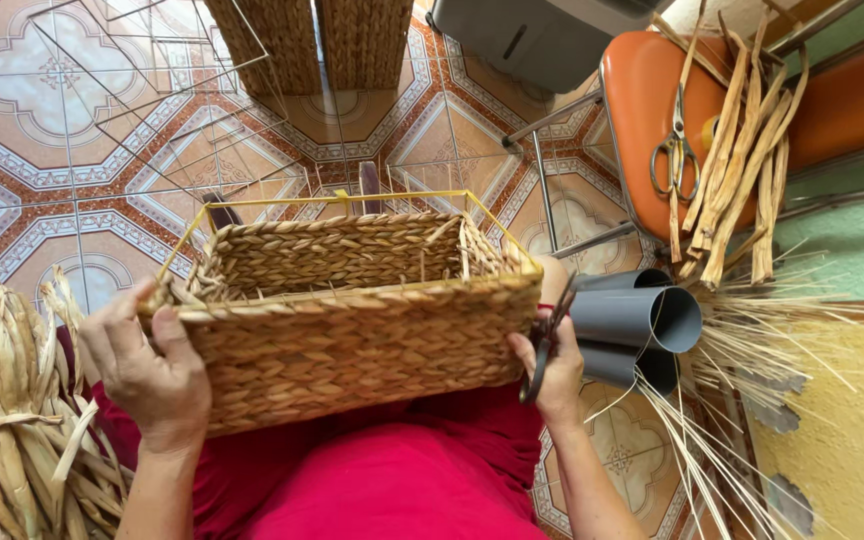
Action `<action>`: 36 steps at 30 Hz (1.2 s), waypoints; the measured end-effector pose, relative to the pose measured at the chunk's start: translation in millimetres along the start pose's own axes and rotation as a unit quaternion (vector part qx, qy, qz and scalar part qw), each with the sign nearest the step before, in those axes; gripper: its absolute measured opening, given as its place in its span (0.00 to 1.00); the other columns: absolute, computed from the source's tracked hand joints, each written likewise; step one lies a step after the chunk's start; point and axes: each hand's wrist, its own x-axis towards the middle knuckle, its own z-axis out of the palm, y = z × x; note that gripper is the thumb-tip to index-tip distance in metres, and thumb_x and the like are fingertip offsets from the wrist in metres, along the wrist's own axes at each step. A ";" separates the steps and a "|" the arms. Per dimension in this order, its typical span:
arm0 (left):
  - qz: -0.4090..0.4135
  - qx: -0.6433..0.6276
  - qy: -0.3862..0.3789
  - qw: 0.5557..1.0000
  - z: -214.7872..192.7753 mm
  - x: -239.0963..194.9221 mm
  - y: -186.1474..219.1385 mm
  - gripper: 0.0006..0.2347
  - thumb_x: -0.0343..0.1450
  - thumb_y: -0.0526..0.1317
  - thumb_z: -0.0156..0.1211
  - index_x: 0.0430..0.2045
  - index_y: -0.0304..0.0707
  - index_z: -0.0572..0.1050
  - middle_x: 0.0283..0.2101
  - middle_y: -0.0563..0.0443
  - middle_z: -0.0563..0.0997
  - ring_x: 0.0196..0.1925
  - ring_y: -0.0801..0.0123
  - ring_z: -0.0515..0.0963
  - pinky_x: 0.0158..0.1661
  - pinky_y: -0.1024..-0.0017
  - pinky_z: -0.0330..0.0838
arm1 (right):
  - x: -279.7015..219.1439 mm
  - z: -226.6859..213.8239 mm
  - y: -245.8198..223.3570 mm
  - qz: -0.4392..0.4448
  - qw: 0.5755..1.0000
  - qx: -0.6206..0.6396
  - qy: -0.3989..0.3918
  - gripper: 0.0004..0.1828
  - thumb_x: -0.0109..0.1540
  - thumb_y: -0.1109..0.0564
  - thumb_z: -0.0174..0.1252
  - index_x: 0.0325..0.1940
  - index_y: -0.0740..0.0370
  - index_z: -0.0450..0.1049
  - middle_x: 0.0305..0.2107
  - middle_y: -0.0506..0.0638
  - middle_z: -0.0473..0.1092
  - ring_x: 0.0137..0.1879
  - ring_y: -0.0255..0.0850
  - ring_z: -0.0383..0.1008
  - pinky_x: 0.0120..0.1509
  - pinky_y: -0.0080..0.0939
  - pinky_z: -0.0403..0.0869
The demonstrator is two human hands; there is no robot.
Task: The person weaves dried palm leaves into a rectangular basket using a metal frame. They interlace the leaves through the frame, trim excess material with scissors, and continue weaving to build up the basket walls.
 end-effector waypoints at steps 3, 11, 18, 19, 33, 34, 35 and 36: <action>0.114 -0.020 0.000 0.993 10.7 23.6 38.0 0.12 0.78 0.37 0.60 0.53 0.28 0.74 0.51 0.36 0.79 0.59 0.46 0.79 0.63 0.59 0.72 | 13.4 5.7 -4.7 0.026 0.998 -0.048 0.008 0.21 0.60 0.56 0.71 0.53 0.62 0.72 0.33 0.45 0.74 0.38 0.31 0.70 0.45 0.33 0.73; 0.096 -0.057 -0.559 0.822 99.3 108.6 150.7 0.18 0.74 0.55 0.61 0.28 0.40 0.84 0.27 0.44 0.83 0.34 0.56 0.82 0.44 0.56 0.75 | 23.8 12.4 -11.7 -0.001 0.999 -0.008 -0.048 0.23 0.58 0.55 0.72 0.54 0.60 0.73 0.34 0.44 0.75 0.39 0.28 0.71 0.46 0.30 0.73; -0.008 -0.285 -0.490 0.824 120.2 85.1 149.5 0.10 0.68 0.46 0.67 0.29 0.37 0.83 0.27 0.50 0.84 0.30 0.71 0.82 0.34 0.68 0.77 | 65.3 -48.7 -50.4 -0.025 0.971 -0.139 -0.193 0.29 0.53 0.50 0.75 0.56 0.55 0.76 0.29 0.46 0.70 0.34 0.34 0.68 0.40 0.34 0.71; -0.001 -0.319 -0.450 0.834 121.5 81.6 145.8 0.09 0.69 0.44 0.67 0.29 0.37 0.83 0.29 0.52 0.85 0.30 0.74 0.83 0.34 0.71 0.78 | 73.5 -57.0 -60.7 -0.074 0.960 -0.175 -0.205 0.31 0.52 0.50 0.77 0.56 0.55 0.76 0.29 0.48 0.67 0.35 0.36 0.67 0.40 0.35 0.70; 0.073 -0.332 -0.254 0.905 88.6 79.0 119.9 0.03 0.74 0.34 0.63 0.37 0.35 0.81 0.36 0.50 0.83 0.36 0.72 0.83 0.37 0.74 0.79 | 174.9 -46.7 -173.9 -0.099 0.790 -0.434 -0.421 0.36 0.47 0.34 0.71 0.56 0.45 0.74 0.43 0.48 0.72 0.50 0.45 0.78 0.53 0.48 0.75; 0.080 -0.324 -0.249 0.909 86.2 78.5 118.5 0.03 0.74 0.34 0.63 0.37 0.35 0.81 0.35 0.49 0.83 0.35 0.71 0.83 0.36 0.73 0.78 | 177.7 -42.8 -178.3 -0.099 0.786 -0.431 -0.433 0.35 0.48 0.35 0.72 0.55 0.45 0.74 0.43 0.48 0.73 0.50 0.44 0.78 0.53 0.48 0.75; 0.073 -0.325 -0.254 0.908 84.5 77.9 117.1 0.03 0.74 0.34 0.63 0.37 0.35 0.81 0.35 0.49 0.82 0.35 0.71 0.83 0.36 0.73 0.77 | 179.8 -39.4 -182.4 -0.088 0.782 -0.434 -0.438 0.35 0.47 0.35 0.73 0.56 0.44 0.74 0.42 0.48 0.74 0.50 0.44 0.78 0.53 0.47 0.75; 0.066 -0.325 -0.259 0.907 83.4 77.5 116.1 0.03 0.74 0.34 0.63 0.37 0.34 0.81 0.34 0.49 0.82 0.34 0.70 0.82 0.35 0.73 0.76 | 181.5 -36.4 -185.9 -0.077 0.778 -0.438 -0.443 0.36 0.47 0.35 0.74 0.56 0.42 0.75 0.41 0.48 0.75 0.50 0.44 0.78 0.53 0.47 0.75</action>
